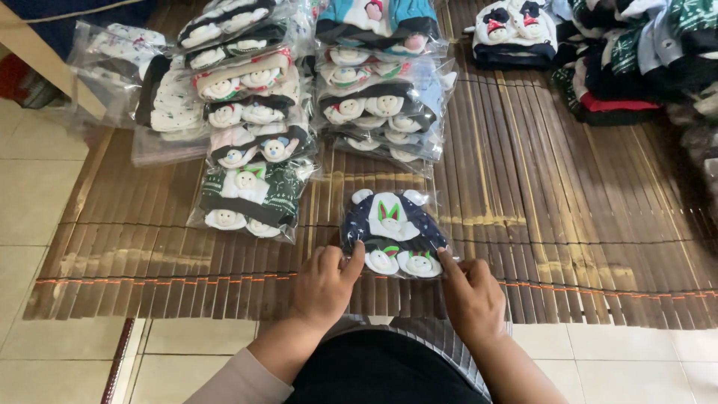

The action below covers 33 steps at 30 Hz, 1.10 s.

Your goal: Packaging baby hats into clear plastic bags

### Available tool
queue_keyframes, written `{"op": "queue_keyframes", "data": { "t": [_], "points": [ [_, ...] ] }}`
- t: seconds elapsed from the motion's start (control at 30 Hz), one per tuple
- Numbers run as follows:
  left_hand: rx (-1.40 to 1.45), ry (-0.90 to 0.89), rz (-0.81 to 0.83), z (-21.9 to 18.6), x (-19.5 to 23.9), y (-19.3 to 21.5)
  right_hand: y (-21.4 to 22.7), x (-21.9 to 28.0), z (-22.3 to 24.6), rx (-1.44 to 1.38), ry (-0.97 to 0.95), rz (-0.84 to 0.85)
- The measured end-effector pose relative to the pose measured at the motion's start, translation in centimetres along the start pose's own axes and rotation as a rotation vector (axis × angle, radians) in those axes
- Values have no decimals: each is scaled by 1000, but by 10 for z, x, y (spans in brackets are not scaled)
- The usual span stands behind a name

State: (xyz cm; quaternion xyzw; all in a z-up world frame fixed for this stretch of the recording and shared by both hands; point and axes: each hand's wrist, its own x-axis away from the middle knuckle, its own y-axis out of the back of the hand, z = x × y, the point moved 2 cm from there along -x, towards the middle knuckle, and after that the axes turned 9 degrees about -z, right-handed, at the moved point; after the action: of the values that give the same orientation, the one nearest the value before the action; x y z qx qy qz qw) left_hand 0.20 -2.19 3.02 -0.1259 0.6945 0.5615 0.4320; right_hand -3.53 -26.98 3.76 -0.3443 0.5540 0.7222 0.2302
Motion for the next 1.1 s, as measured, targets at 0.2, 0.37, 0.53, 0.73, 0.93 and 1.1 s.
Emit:
{"op": "queue_keyframes", "data": {
  "t": [0.2, 0.37, 0.53, 0.73, 0.93, 1.1],
  "points": [
    [323, 400, -101, 5, -2, -10, -7, -7, 5, 75, 54, -162],
    [-88, -192, -330, 15, -12, -12, -28, -4, -24, -269, 190, -195],
    [-81, -294, -343, 20, -7, -21, -38, 2, -37, -420, 248, -90],
    [11, -284, -128, 31, 23, -40, -32, 0, -39, -238, 381, 55],
    [-117, -62, 395, 49, 18, -12, -4, -16, -38, -313, 134, 439],
    [327, 200, 291, 22, -8, -13, 13, -50, 12, -397, 117, 296]
  ]
}}
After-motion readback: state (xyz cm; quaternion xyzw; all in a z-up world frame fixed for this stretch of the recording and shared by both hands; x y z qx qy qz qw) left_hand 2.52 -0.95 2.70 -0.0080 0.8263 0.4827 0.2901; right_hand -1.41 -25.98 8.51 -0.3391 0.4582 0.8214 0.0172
